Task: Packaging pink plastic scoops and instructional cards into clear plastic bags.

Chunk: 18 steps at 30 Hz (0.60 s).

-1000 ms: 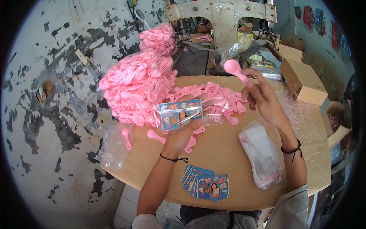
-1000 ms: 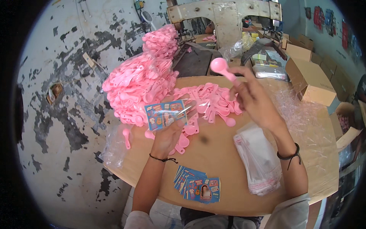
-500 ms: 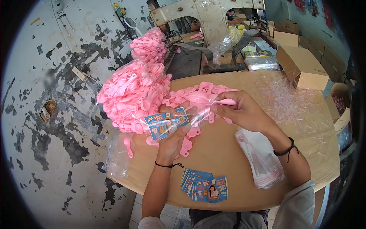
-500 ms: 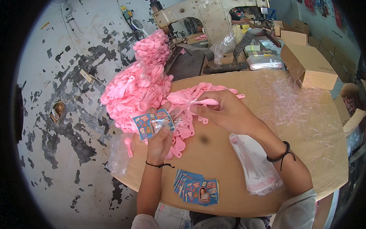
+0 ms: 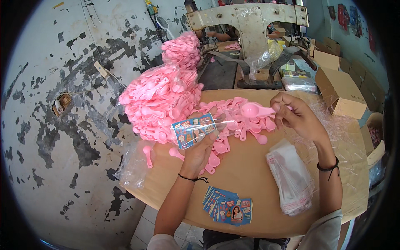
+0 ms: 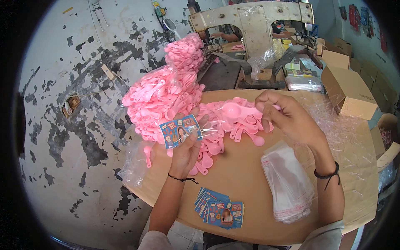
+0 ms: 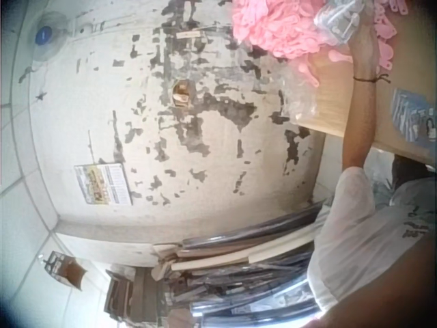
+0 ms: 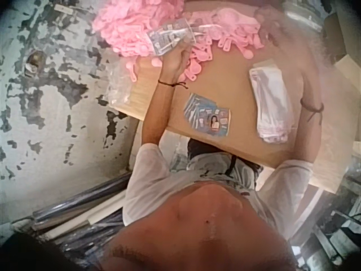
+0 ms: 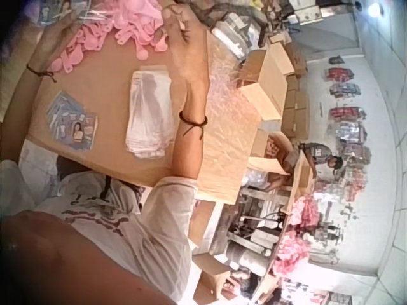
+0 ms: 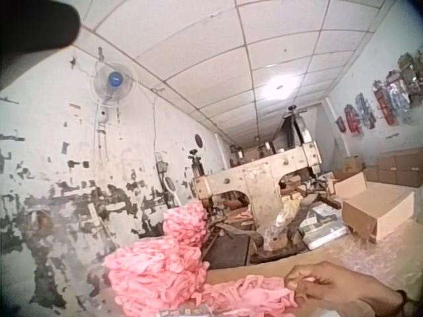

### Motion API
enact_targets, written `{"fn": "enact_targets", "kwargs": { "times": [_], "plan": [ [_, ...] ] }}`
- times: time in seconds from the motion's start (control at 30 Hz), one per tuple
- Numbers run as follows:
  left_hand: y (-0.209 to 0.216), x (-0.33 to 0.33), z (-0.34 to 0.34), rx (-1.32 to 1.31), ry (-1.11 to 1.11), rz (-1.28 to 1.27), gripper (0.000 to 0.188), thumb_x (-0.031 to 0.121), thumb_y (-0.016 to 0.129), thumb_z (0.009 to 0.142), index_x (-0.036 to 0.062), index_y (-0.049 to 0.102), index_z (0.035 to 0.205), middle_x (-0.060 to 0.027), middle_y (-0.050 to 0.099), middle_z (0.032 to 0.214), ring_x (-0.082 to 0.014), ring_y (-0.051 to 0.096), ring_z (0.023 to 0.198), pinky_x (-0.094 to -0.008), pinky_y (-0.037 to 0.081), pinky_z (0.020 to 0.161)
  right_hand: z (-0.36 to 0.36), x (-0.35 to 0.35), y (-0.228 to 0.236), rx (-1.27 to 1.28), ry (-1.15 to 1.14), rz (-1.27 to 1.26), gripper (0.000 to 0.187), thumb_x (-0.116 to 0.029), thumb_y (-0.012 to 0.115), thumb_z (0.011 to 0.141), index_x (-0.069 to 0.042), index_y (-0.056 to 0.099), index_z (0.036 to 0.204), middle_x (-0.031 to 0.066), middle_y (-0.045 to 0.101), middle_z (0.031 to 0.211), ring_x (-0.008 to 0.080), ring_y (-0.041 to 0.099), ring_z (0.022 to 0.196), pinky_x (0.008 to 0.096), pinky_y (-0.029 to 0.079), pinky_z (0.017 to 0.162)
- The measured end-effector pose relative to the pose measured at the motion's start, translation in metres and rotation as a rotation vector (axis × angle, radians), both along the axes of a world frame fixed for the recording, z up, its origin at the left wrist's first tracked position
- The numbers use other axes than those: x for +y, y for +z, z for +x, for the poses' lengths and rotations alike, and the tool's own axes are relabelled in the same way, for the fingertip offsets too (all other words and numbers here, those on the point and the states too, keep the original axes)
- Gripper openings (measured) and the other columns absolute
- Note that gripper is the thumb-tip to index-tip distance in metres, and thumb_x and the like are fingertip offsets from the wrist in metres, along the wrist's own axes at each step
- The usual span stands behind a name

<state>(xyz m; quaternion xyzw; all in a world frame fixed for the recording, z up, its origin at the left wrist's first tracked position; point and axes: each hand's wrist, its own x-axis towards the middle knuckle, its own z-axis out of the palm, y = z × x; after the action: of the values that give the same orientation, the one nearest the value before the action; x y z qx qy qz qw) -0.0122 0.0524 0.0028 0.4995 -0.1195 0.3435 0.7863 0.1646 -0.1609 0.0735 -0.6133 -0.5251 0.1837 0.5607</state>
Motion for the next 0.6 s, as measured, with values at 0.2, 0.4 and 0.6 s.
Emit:
{"fn": "enact_targets", "kwargs": {
  "times": [0.2, 0.4, 0.6],
  "plan": [
    [-0.005, -0.010, 0.005, -0.049, -0.067, 0.067, 0.043, -0.001, 0.057, 0.093, 0.0037, 0.042, 0.133, -0.0151, 0.037, 0.147, -0.0240, 0.045, 0.130, -0.0378, 0.039, 0.108, -0.022, 0.001, 0.017, -0.184, -0.043, -0.202, 0.024, -0.020, 0.050, 0.100, 0.001, 0.060, 0.091, 0.0065, 0.055, 0.066, 0.0088, 0.050, 0.058, 0.0263, 0.041, 0.054],
    [-0.019, -0.021, 0.005, 0.415, 0.067, -0.219, 0.038, 0.005, 0.057, 0.095, 0.0010, 0.046, 0.131, -0.0096, 0.043, 0.141, -0.0141, 0.051, 0.116, -0.0288, 0.042, 0.102, -0.032, 0.006, 0.010, -0.239, -0.071, -0.170, 0.021, -0.021, 0.050, 0.099, -0.004, 0.061, 0.100, 0.0150, 0.058, 0.069, 0.0234, 0.056, 0.059, 0.0349, 0.045, 0.057],
    [-0.046, -0.026, 0.012, 0.196, -0.235, -0.282, 0.051, 0.008, 0.055, 0.097, 0.0073, 0.033, 0.143, -0.0118, 0.042, 0.143, -0.0189, 0.046, 0.127, -0.0351, 0.041, 0.106, -0.053, 0.020, -0.005, -0.500, -0.162, 0.021, 0.018, -0.020, 0.057, 0.094, -0.003, 0.062, 0.099, 0.0136, 0.063, 0.072, 0.0242, 0.060, 0.061, 0.0353, 0.045, 0.055]
  ]
}}
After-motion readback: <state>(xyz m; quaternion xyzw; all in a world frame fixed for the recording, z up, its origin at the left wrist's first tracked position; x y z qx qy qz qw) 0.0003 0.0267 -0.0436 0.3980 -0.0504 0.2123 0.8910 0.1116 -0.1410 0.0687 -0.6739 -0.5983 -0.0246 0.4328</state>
